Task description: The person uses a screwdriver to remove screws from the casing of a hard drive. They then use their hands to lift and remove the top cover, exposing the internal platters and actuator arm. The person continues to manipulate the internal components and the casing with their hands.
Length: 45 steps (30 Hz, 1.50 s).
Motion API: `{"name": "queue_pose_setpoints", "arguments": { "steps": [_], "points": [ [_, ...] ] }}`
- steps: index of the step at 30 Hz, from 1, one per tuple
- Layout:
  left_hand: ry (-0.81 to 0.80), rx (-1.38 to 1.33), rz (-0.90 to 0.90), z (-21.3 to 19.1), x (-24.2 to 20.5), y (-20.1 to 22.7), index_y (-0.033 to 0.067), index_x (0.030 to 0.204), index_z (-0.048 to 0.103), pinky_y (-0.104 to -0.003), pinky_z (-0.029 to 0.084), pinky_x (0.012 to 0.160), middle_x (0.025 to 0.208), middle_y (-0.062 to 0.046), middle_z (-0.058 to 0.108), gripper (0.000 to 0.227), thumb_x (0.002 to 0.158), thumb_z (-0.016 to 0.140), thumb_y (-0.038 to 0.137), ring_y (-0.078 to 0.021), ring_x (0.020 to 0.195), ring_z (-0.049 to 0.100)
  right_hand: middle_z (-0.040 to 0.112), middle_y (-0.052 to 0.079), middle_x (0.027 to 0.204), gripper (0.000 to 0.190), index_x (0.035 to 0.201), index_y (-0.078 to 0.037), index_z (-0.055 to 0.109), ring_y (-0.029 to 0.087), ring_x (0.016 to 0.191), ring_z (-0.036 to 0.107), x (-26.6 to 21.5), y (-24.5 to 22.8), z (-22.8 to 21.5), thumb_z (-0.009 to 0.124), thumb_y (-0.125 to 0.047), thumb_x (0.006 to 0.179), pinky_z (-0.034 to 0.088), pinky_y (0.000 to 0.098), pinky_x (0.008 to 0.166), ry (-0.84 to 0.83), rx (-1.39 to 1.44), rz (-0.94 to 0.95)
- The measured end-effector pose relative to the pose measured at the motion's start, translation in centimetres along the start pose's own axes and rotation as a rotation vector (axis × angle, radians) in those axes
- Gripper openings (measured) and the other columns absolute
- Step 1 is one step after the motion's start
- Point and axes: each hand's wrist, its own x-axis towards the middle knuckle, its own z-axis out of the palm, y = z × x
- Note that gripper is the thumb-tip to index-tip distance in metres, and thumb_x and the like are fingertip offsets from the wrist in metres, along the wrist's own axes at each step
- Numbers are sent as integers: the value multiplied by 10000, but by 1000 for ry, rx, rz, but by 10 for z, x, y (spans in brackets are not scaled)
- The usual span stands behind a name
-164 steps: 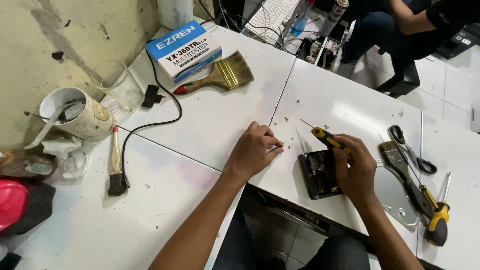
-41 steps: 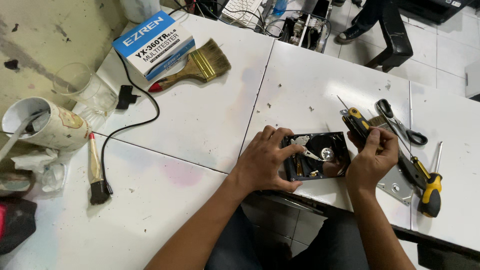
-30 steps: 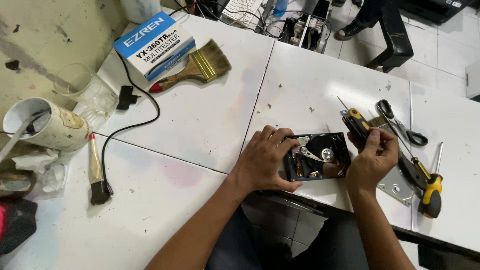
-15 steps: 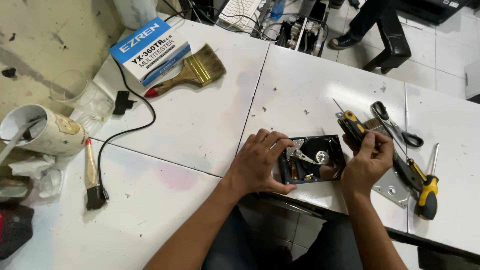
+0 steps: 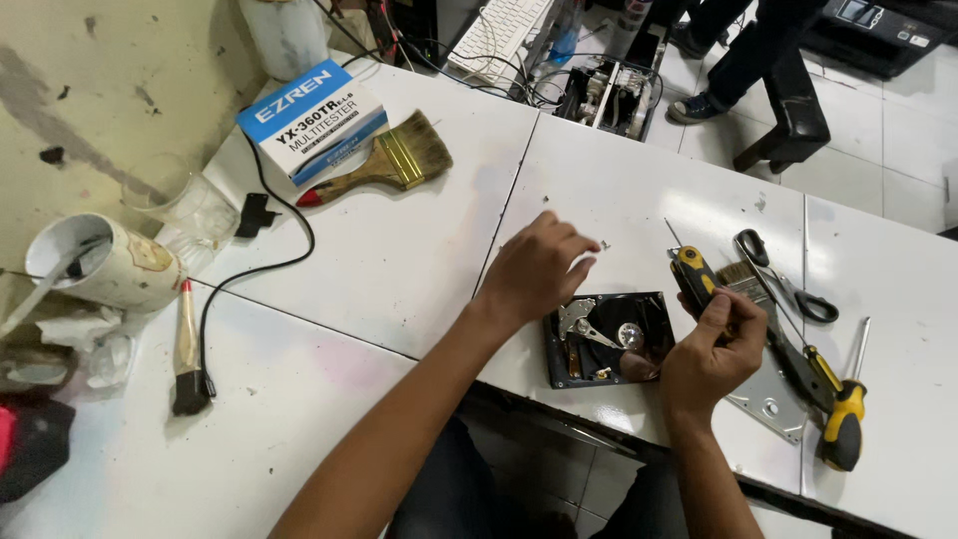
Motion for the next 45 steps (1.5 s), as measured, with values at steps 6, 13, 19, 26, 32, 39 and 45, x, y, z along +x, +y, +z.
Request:
{"name": "queue_pose_setpoints", "arguments": {
  "steps": [6, 13, 19, 26, 32, 39, 45],
  "points": [
    [-297, 319, 65, 34, 75, -12, 105, 733, 726, -336, 622, 547, 645, -76, 705, 171, 832, 797, -14, -215, 616, 718, 644, 315, 1109, 141, 1194, 119, 596, 461, 934, 753, 0, 0, -1, 522, 3, 1222, 674, 527, 808, 5, -9, 13],
    [-405, 417, 133, 62, 104, -11, 55, 712, 743, -437, 629, 466, 635, -137, 724, 198, 859, 750, -78, -285, 590, 745, 646, 331, 1118, 157, 1196, 128, 596, 474, 933, 753, 2, -1, -2, 510, 0, 1226, 665, 529, 807, 1, -2, 33],
    [-450, 384, 217, 66, 116, 3, 60, 663, 737, -440, 615, 436, 613, -149, 720, 230, 828, 755, -100, -294, 567, 743, 644, 356, 1125, 152, 1213, 148, 593, 502, 943, 748, 3, -3, -1, 506, 25, 1230, 667, 546, 807, 6, 26, 18],
    [-818, 434, 107, 50, 129, -1, 94, 1207, 696, -495, 662, 730, 1281, -117, 666, 445, 800, 832, -20, -371, 1124, 723, 551, 249, 1130, 136, 1202, 114, 541, 358, 1027, 683, -1, -15, 3, 524, -9, 1257, 719, 446, 890, -35, -20, 69],
    [-765, 366, 118, 44, 125, -20, 57, 1096, 683, -426, 651, 720, 1190, -173, 694, 397, 773, 897, 143, -345, 1023, 729, 557, 252, 1113, 152, 1200, 124, 547, 360, 1018, 695, 1, -19, 2, 529, -15, 1259, 726, 446, 892, -35, -48, 83],
    [137, -376, -102, -2, 67, -26, 117, 823, 755, -250, 553, 590, 599, 43, 724, 229, 595, 765, 124, -58, 539, 638, 573, 266, 1151, 125, 1219, 123, 560, 385, 1046, 700, 2, -17, -1, 521, 7, 1245, 721, 453, 895, -63, -29, 80],
    [515, -1115, -742, -43, -32, -9, -13, 1026, 839, -228, 569, 626, 772, -89, 764, 224, 814, 768, -31, -111, 676, 647, 532, 260, 1184, 144, 1222, 111, 539, 383, 1120, 669, 8, -13, -1, 510, -29, 1243, 733, 493, 942, -75, 38, 108]
  ]
}}
